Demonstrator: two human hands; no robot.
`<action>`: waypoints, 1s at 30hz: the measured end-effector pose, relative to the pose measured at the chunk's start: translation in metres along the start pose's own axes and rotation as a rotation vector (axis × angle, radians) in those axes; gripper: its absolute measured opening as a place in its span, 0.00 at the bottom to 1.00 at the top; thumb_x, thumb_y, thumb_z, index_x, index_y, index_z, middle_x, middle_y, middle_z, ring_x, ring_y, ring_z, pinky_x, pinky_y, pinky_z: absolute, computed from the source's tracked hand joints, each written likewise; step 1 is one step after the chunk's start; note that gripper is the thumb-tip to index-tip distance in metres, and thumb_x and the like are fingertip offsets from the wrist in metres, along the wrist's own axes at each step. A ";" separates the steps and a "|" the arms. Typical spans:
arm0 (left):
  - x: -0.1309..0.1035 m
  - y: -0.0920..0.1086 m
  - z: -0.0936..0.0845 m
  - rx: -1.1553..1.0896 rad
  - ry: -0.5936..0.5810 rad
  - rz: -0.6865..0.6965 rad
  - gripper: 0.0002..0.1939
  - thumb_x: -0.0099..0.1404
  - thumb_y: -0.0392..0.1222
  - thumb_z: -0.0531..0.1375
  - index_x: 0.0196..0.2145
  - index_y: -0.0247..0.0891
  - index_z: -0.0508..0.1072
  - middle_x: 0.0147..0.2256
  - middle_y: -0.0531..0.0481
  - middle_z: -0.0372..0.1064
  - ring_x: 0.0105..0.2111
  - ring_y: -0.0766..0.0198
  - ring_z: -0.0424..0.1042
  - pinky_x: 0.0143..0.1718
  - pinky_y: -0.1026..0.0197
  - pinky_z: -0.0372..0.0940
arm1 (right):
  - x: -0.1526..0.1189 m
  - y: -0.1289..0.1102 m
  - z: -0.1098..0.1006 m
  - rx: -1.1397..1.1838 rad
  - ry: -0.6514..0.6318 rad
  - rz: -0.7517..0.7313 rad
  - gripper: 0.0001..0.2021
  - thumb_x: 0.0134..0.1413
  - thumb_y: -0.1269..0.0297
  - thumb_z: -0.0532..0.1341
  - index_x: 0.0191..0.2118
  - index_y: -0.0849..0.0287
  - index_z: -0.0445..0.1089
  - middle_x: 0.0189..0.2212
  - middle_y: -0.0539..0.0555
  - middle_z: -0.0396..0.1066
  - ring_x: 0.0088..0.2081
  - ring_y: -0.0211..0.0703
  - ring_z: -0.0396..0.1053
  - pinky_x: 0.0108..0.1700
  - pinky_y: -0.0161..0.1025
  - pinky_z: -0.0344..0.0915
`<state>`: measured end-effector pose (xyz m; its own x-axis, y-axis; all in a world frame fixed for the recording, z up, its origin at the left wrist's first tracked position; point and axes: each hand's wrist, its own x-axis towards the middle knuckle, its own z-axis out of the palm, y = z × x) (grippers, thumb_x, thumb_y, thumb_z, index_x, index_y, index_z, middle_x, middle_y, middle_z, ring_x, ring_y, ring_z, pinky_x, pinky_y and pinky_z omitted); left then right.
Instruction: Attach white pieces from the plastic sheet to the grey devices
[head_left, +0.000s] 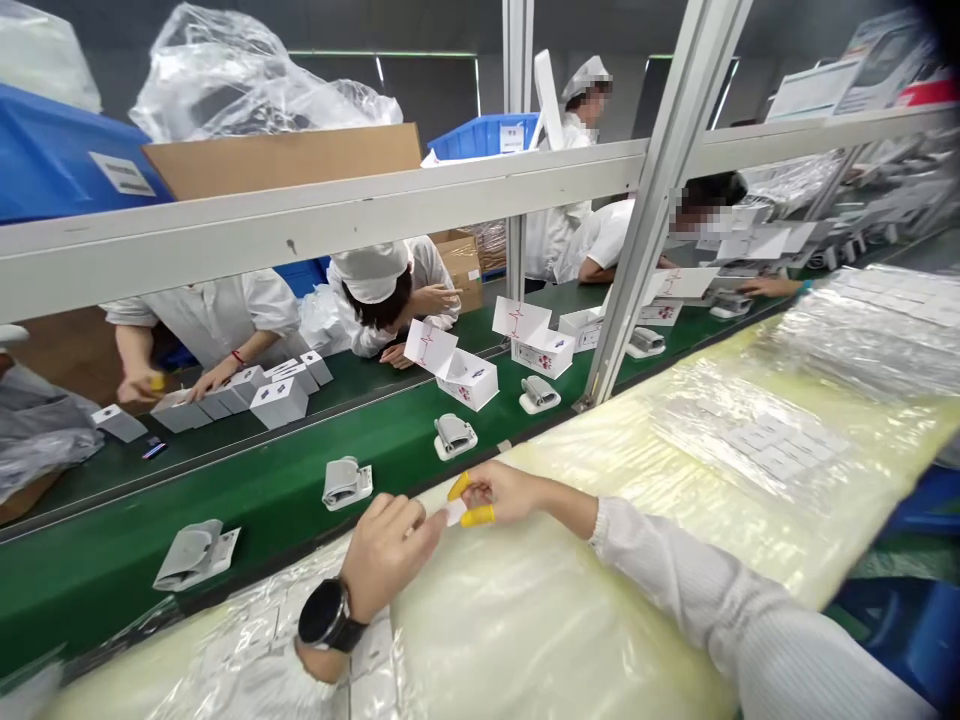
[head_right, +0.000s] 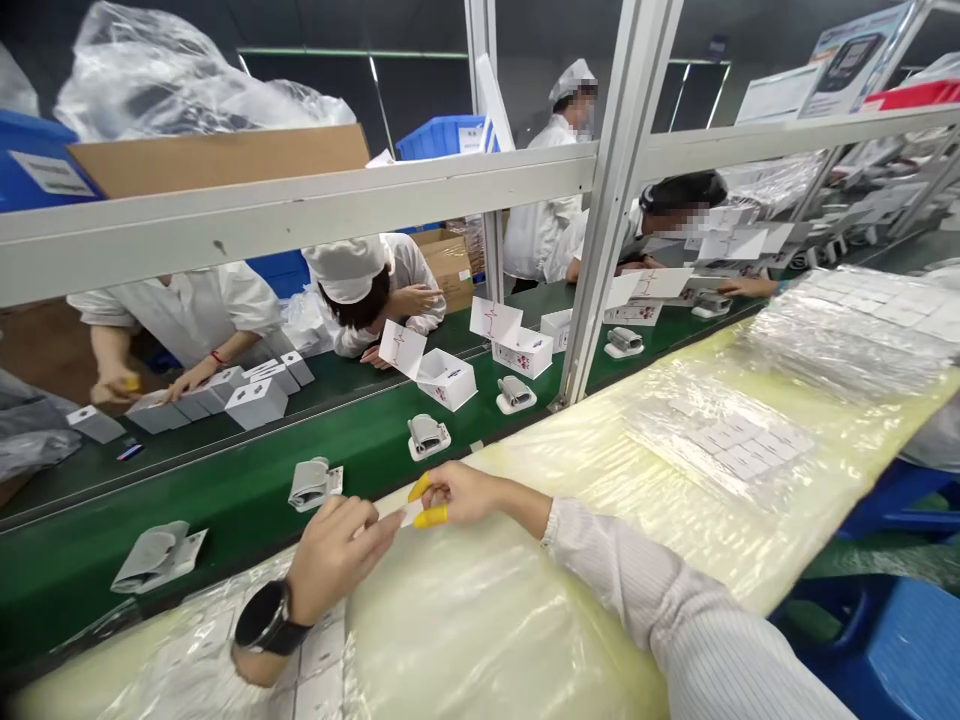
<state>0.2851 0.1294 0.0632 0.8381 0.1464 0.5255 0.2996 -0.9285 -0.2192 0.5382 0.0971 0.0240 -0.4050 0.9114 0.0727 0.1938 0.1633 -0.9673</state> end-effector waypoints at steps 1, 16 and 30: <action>0.008 -0.003 0.009 -0.002 -0.031 -0.069 0.14 0.68 0.39 0.60 0.52 0.42 0.71 0.31 0.50 0.67 0.31 0.61 0.66 0.34 0.56 0.57 | 0.002 0.007 -0.018 -0.060 0.044 -0.013 0.23 0.44 0.54 0.72 0.44 0.64 0.74 0.32 0.52 0.71 0.27 0.34 0.62 0.30 0.33 0.62; 0.096 -0.054 0.137 -0.468 -0.235 -0.625 0.29 0.67 0.47 0.59 0.63 0.40 0.64 0.62 0.39 0.58 0.60 0.49 0.64 0.60 0.49 0.63 | 0.062 0.095 -0.155 -0.441 0.023 -0.099 0.17 0.49 0.61 0.68 0.44 0.64 0.74 0.31 0.51 0.73 0.27 0.35 0.65 0.31 0.31 0.61; 0.124 -0.051 0.171 -0.531 -0.215 -0.628 0.27 0.63 0.52 0.64 0.59 0.46 0.70 0.55 0.44 0.63 0.51 0.53 0.72 0.54 0.53 0.68 | 0.046 0.111 -0.170 -0.270 0.146 0.077 0.13 0.53 0.59 0.62 0.39 0.62 0.78 0.32 0.53 0.77 0.30 0.40 0.70 0.34 0.34 0.65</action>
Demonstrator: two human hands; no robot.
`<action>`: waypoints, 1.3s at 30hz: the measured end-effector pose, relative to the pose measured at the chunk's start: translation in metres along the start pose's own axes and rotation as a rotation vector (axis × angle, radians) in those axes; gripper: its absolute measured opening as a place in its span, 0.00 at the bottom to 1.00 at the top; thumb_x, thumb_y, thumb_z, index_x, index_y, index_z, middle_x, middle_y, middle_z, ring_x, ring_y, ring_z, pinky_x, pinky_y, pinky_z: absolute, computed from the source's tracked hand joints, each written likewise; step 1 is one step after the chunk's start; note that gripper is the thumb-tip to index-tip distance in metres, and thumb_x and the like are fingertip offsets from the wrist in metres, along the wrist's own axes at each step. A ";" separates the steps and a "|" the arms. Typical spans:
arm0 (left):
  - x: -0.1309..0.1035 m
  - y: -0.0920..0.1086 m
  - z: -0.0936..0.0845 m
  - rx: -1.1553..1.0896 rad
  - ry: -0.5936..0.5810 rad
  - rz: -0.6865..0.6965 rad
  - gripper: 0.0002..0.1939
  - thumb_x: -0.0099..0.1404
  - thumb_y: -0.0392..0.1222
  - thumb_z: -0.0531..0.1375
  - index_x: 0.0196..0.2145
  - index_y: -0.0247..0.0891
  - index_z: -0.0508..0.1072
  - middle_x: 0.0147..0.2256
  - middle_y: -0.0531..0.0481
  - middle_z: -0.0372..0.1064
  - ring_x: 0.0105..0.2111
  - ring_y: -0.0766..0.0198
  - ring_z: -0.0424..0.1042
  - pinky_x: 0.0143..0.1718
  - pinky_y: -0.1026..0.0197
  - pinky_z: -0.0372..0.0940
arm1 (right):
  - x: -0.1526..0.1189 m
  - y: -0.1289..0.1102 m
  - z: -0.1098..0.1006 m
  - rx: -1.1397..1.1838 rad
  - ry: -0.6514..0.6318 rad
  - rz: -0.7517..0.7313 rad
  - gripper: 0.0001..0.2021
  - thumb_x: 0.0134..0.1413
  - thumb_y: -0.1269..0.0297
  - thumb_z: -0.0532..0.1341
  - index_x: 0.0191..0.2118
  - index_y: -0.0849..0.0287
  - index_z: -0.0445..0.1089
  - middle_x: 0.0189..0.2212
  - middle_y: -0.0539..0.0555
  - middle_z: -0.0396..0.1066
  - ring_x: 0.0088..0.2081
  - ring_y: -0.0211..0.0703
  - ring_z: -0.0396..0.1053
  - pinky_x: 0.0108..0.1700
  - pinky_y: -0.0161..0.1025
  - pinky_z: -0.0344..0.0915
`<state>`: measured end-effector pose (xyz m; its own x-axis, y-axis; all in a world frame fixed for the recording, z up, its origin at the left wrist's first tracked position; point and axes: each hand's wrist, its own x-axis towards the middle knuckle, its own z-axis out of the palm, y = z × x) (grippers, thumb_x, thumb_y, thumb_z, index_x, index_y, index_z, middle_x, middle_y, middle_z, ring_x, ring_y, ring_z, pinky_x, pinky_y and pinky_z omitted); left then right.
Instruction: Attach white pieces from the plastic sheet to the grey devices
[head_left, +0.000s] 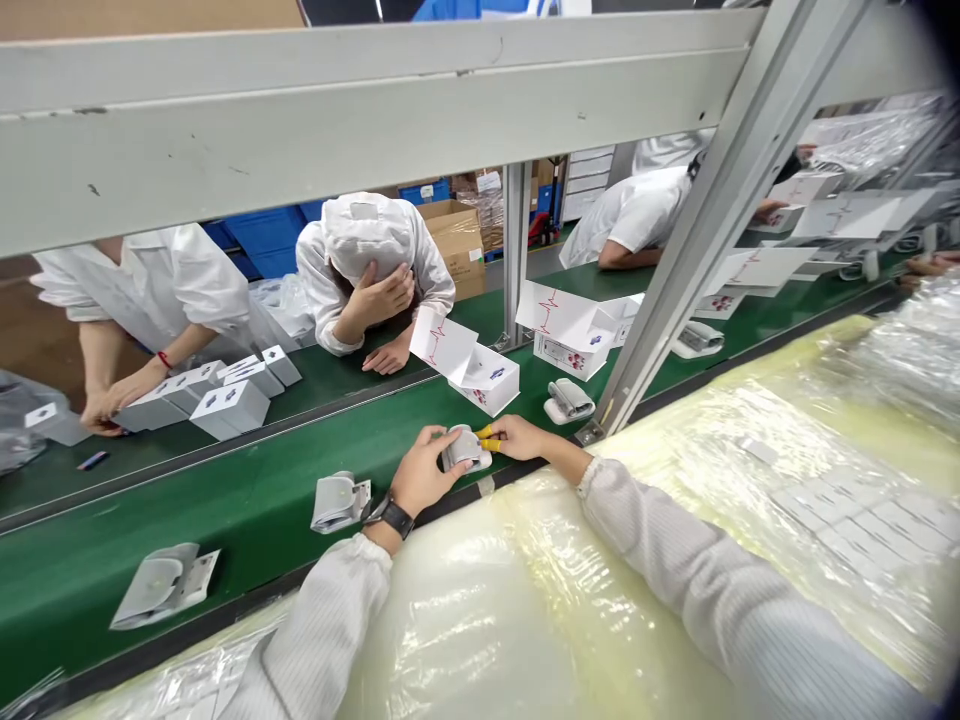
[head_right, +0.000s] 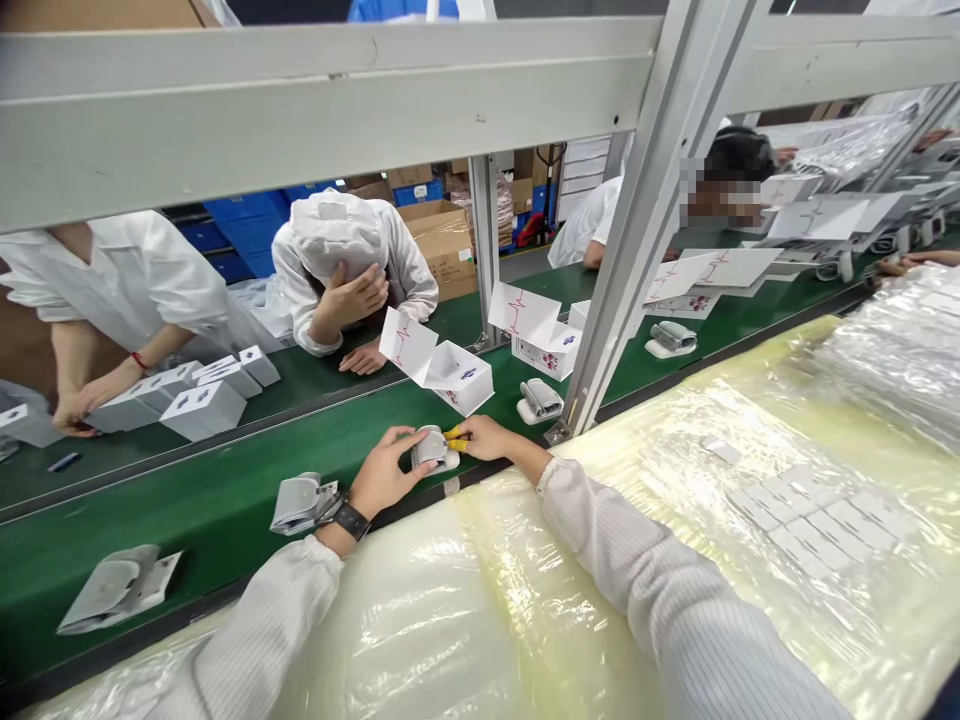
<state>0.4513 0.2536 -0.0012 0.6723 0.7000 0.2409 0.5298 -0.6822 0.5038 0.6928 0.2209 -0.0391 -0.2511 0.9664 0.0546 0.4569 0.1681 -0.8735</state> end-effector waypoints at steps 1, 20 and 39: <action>0.002 0.001 0.003 -0.004 0.005 0.003 0.27 0.62 0.52 0.64 0.59 0.46 0.70 0.55 0.44 0.63 0.50 0.53 0.72 0.54 0.54 0.68 | 0.000 0.002 -0.001 -0.012 0.033 0.014 0.13 0.54 0.61 0.61 0.40 0.62 0.78 0.33 0.54 0.77 0.30 0.40 0.70 0.34 0.34 0.65; -0.228 -0.039 -0.151 -0.048 0.228 -0.313 0.13 0.66 0.48 0.59 0.42 0.38 0.76 0.36 0.47 0.76 0.35 0.61 0.75 0.39 0.59 0.70 | -0.057 -0.103 0.093 -0.248 0.170 -0.152 0.12 0.55 0.57 0.62 0.39 0.61 0.73 0.32 0.55 0.71 0.22 0.35 0.59 0.25 0.35 0.58; -0.389 -0.046 -0.201 -0.227 -0.110 -0.277 0.12 0.65 0.37 0.55 0.41 0.40 0.77 0.39 0.47 0.74 0.39 0.60 0.72 0.43 0.57 0.68 | -0.082 -0.275 0.329 -0.209 -0.452 -0.430 0.03 0.55 0.69 0.63 0.36 0.61 0.71 0.31 0.53 0.71 0.32 0.41 0.67 0.35 0.35 0.60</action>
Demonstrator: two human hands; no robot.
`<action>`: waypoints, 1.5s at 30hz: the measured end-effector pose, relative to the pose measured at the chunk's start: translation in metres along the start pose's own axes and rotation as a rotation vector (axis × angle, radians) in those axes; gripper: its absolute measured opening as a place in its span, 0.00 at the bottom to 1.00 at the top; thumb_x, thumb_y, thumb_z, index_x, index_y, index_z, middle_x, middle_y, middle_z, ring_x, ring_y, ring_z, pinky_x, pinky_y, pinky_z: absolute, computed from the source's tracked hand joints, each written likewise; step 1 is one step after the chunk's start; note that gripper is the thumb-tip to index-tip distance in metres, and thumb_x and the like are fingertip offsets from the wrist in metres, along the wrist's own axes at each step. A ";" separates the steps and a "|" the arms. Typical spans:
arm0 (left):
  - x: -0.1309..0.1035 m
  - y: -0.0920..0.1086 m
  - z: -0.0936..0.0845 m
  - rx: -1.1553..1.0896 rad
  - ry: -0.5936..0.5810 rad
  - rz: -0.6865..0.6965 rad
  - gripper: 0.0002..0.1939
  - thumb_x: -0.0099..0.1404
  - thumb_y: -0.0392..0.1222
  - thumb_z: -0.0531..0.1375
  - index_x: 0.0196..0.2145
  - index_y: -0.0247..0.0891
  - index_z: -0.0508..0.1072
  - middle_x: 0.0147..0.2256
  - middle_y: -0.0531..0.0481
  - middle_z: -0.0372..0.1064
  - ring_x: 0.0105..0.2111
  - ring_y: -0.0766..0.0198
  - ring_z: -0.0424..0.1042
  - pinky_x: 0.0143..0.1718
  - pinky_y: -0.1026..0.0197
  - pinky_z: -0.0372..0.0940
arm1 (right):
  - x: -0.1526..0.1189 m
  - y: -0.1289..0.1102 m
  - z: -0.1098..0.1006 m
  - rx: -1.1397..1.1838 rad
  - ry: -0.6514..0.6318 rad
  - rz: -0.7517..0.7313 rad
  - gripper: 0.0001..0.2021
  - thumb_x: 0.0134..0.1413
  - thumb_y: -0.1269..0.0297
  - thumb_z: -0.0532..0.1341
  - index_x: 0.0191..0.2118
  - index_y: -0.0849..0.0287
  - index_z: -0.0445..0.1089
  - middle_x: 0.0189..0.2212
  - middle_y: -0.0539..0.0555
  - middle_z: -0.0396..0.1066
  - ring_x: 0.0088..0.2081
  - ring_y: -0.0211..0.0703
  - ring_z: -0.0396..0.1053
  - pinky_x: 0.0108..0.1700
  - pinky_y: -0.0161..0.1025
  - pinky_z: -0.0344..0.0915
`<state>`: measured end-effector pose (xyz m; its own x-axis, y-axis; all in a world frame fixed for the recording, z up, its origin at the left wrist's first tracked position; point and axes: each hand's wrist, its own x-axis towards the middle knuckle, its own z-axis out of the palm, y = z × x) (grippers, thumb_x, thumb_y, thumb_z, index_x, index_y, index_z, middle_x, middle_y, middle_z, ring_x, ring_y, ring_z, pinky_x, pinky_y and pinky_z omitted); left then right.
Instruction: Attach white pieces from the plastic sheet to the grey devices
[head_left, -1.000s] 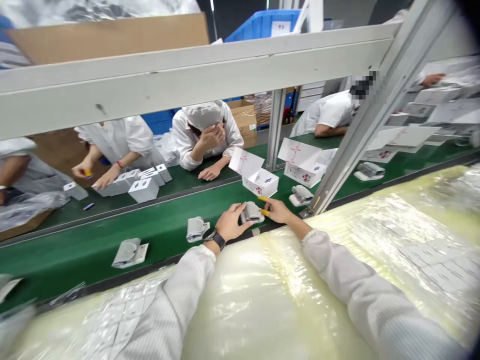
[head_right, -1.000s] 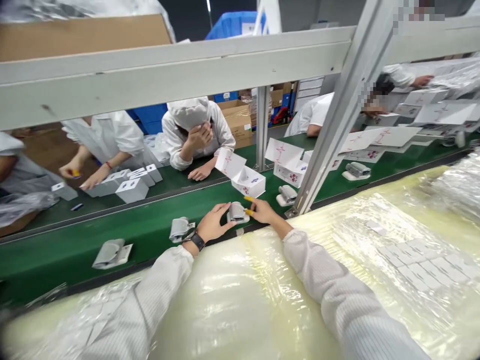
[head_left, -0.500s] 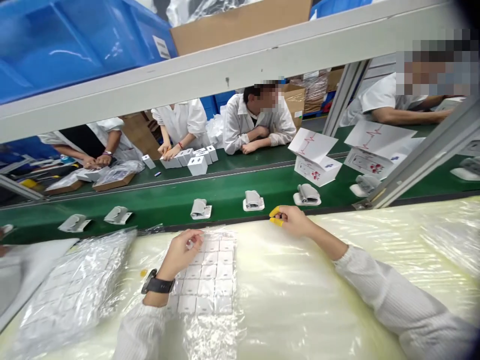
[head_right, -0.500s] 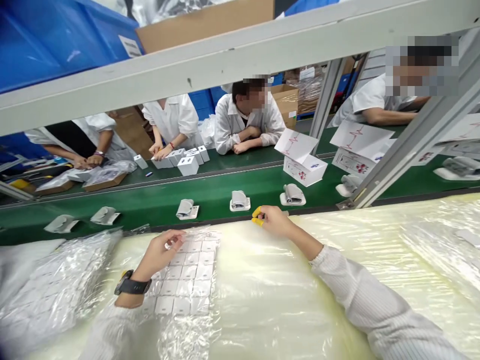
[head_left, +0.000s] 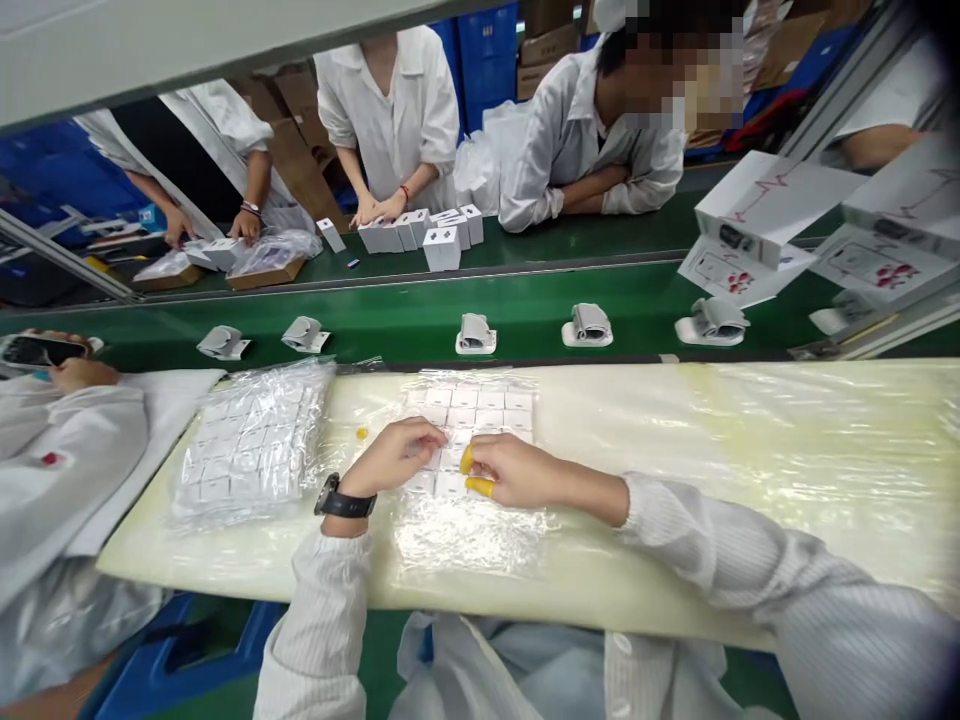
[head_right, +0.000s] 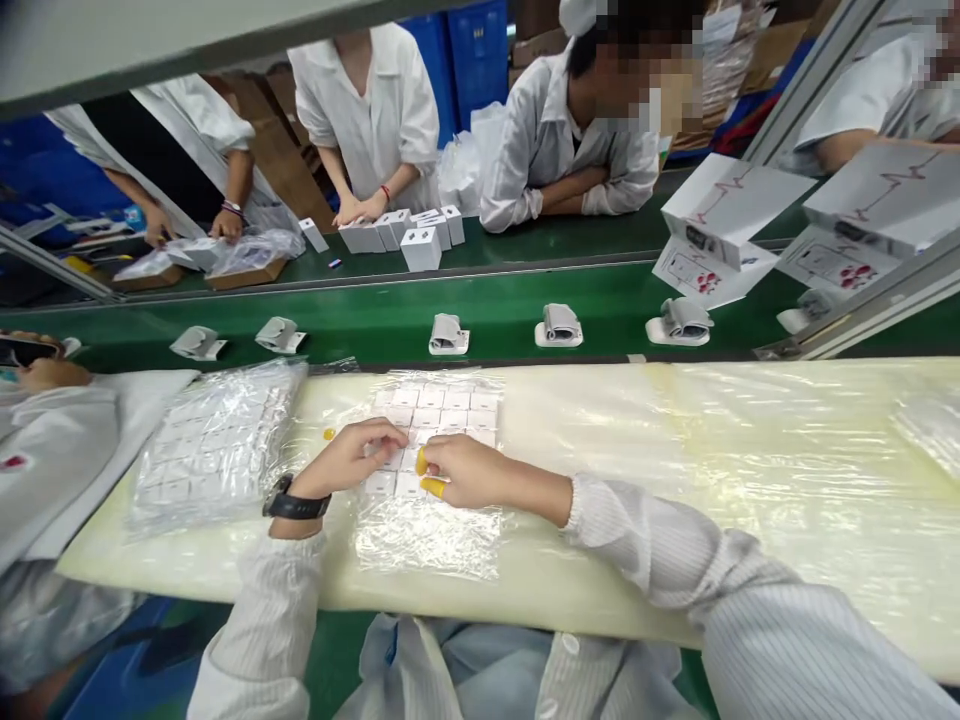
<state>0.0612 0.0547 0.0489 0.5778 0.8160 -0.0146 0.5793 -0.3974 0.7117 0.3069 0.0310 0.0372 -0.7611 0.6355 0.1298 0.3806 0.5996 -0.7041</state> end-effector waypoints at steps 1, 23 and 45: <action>-0.004 -0.003 0.003 0.004 -0.004 0.017 0.12 0.65 0.37 0.55 0.41 0.40 0.77 0.40 0.47 0.74 0.41 0.60 0.72 0.45 0.57 0.67 | 0.006 -0.004 0.007 -0.035 -0.011 0.028 0.06 0.55 0.66 0.63 0.38 0.61 0.71 0.33 0.54 0.72 0.33 0.42 0.68 0.35 0.36 0.60; -0.012 -0.032 0.021 0.197 0.081 0.143 0.13 0.69 0.42 0.54 0.44 0.45 0.77 0.42 0.46 0.75 0.43 0.56 0.72 0.45 0.55 0.68 | 0.024 -0.015 0.035 -0.404 -0.031 0.158 0.14 0.54 0.63 0.59 0.45 0.64 0.67 0.37 0.61 0.76 0.32 0.53 0.75 0.23 0.41 0.62; -0.019 0.023 0.031 0.353 0.292 0.210 0.16 0.71 0.42 0.54 0.54 0.45 0.71 0.50 0.45 0.72 0.51 0.54 0.69 0.51 0.50 0.63 | -0.035 -0.003 -0.014 0.210 0.312 0.096 0.12 0.49 0.57 0.70 0.31 0.61 0.73 0.25 0.49 0.70 0.25 0.33 0.62 0.27 0.30 0.57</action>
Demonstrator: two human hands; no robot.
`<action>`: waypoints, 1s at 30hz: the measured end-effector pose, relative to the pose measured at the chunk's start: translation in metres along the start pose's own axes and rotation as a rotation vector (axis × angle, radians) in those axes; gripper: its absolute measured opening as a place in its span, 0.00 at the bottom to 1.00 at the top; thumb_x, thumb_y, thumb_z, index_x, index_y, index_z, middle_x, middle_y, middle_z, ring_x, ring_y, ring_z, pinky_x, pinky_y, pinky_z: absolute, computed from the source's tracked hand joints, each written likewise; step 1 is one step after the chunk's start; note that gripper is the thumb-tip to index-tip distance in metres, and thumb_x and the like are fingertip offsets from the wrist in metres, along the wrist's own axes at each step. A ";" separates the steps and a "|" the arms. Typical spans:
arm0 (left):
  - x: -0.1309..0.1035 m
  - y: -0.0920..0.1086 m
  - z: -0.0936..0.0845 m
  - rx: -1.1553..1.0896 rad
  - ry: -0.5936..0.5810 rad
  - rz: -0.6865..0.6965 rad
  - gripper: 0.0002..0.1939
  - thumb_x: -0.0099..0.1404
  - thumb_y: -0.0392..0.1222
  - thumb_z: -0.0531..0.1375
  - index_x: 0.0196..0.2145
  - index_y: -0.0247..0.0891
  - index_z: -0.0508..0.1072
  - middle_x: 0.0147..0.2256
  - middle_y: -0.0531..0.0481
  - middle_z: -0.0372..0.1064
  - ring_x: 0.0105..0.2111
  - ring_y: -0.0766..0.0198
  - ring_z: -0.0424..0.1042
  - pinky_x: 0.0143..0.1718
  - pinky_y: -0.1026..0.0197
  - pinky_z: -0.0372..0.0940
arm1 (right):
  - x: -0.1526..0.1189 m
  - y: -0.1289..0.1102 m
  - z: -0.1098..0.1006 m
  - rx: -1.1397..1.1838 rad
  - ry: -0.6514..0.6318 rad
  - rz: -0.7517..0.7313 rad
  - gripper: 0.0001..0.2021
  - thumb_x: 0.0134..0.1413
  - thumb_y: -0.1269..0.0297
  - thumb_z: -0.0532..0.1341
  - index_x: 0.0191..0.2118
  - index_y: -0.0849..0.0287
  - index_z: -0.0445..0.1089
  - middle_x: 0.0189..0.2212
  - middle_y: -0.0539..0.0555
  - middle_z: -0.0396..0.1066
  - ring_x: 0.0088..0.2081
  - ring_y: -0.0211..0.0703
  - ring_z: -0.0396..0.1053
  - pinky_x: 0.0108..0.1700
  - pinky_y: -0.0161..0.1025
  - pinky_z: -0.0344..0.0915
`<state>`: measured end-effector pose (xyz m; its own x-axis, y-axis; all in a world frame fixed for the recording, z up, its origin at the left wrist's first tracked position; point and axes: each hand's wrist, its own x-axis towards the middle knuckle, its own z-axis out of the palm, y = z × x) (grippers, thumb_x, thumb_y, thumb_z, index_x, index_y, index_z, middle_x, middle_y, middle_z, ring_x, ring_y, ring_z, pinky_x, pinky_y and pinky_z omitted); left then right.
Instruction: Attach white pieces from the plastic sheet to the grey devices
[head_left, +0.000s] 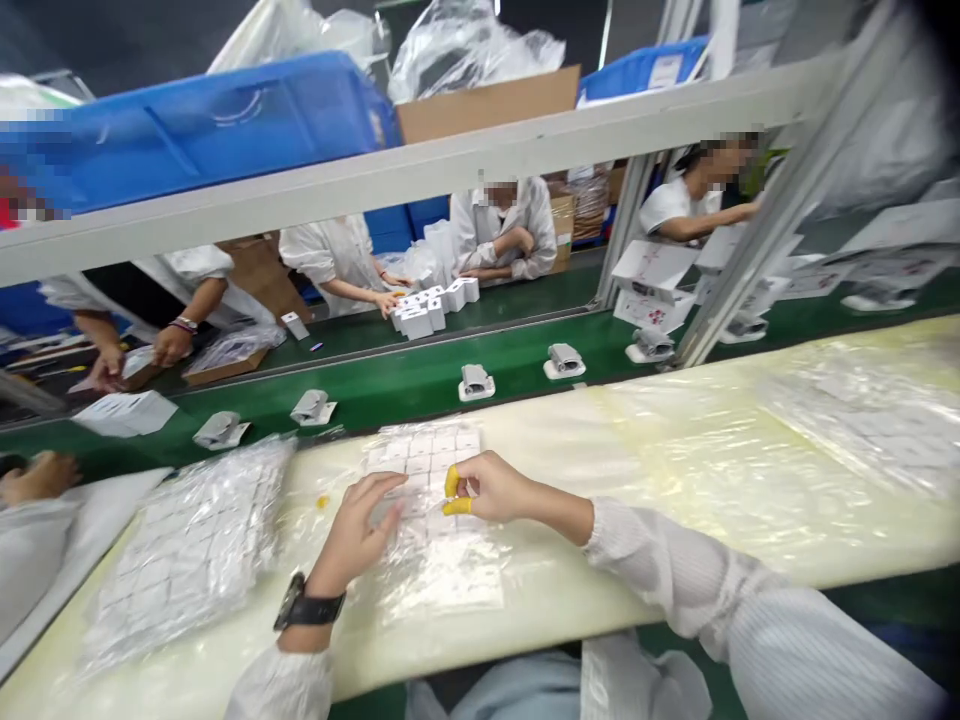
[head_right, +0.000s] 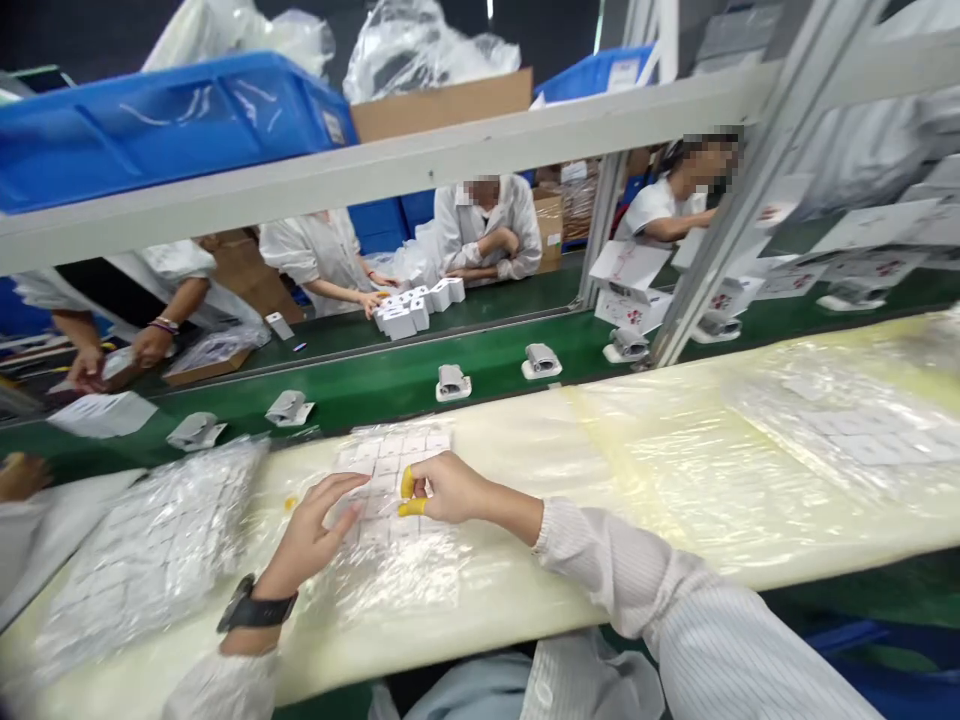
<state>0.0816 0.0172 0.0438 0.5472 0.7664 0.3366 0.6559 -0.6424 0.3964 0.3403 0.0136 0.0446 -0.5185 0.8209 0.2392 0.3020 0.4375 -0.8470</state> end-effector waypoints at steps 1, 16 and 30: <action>0.014 0.013 0.000 0.010 0.001 0.073 0.17 0.69 0.43 0.57 0.55 0.45 0.70 0.51 0.45 0.71 0.52 0.53 0.69 0.51 0.50 0.62 | -0.007 0.005 -0.012 0.060 0.086 0.019 0.13 0.48 0.56 0.71 0.30 0.61 0.73 0.24 0.49 0.70 0.24 0.33 0.61 0.26 0.30 0.56; 0.269 0.146 0.133 0.110 0.231 0.912 0.07 0.67 0.32 0.59 0.42 0.40 0.72 0.37 0.48 0.77 0.33 0.62 0.71 0.36 0.55 0.60 | -0.111 0.114 -0.228 0.411 0.328 0.152 0.26 0.40 0.52 0.74 0.43 0.64 0.74 0.31 0.51 0.70 0.27 0.33 0.61 0.31 0.34 0.61; 0.381 0.147 0.237 0.019 -0.038 0.647 0.20 0.67 0.50 0.60 0.55 0.44 0.69 0.53 0.43 0.70 0.50 0.52 0.69 0.48 0.49 0.60 | -0.138 0.194 -0.322 0.222 0.432 0.374 0.27 0.39 0.51 0.73 0.43 0.64 0.71 0.34 0.55 0.74 0.25 0.33 0.62 0.29 0.34 0.61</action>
<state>0.5094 0.2156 0.0283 0.8529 0.2241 0.4716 0.1963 -0.9746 0.1082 0.7281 0.1032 0.0002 -0.0244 0.9990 0.0379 0.2033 0.0421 -0.9782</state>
